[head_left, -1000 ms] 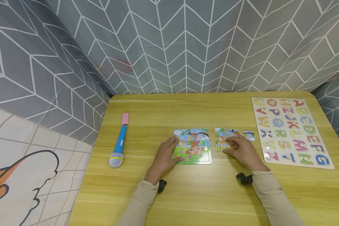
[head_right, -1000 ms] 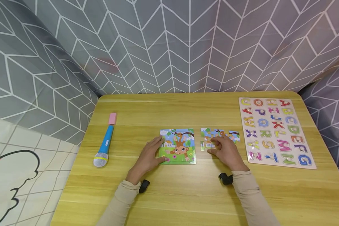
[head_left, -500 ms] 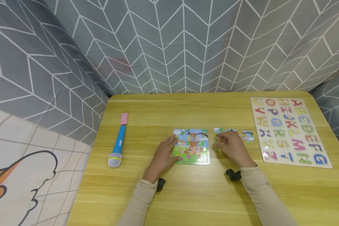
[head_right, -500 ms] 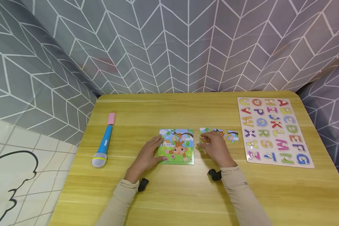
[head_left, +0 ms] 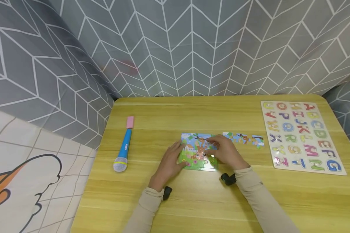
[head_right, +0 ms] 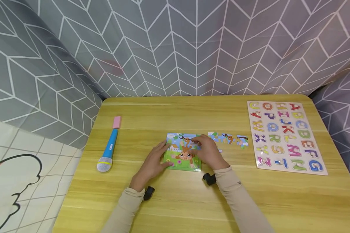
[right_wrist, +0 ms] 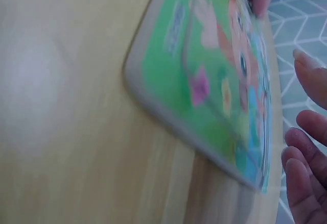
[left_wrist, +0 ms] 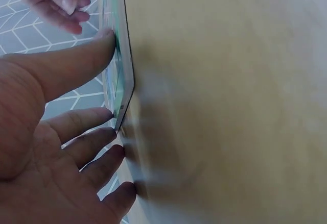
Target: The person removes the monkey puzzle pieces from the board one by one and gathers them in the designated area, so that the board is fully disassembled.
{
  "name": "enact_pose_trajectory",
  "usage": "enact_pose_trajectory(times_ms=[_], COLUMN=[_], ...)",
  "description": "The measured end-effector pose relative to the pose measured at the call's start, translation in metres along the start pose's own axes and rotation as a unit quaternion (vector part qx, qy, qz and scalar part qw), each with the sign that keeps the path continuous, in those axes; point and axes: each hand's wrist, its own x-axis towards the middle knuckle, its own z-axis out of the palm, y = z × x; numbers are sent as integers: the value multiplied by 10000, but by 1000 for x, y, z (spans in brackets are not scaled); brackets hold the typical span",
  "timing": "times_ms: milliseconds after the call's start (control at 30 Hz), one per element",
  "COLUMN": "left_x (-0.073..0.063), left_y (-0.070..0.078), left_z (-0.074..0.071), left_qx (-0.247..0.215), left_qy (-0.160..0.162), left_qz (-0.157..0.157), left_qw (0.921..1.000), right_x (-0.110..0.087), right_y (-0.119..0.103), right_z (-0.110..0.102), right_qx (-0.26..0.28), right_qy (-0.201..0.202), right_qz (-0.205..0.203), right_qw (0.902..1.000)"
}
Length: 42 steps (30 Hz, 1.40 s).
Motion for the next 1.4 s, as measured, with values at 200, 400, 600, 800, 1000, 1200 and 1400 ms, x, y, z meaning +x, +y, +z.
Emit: enact_pose_trajectory(times_ms=[200, 400, 600, 800, 1000, 1200, 1400], left_x=[-1, -1, 0, 0, 0, 1, 2], left_y=[-3, 1, 3, 4, 6, 11, 15], left_z=[3, 5, 4, 3, 5, 5, 5], left_qx=[162, 311, 427, 483, 647, 787, 840], left_qy=[-12, 170, 157, 161, 165, 161, 167], left_qz=[10, 118, 108, 81, 4, -40, -86], left_qw=[9999, 9993, 9989, 9987, 9978, 9968, 9963], right_x=[8, 15, 19, 21, 25, 26, 27], right_y=[-8, -13, -16, -17, -16, -16, -15], right_z=[10, 16, 20, 21, 22, 22, 22], right_qx=[21, -134, -271, -355, -364, 18, 89], right_qy=[-233, -569, -718, -834, -874, -1004, -1005], right_qz=[-276, -286, -201, -65, 23, 279, 348], right_qw=[9993, 9979, 9968, 9959, 9955, 9946, 9943])
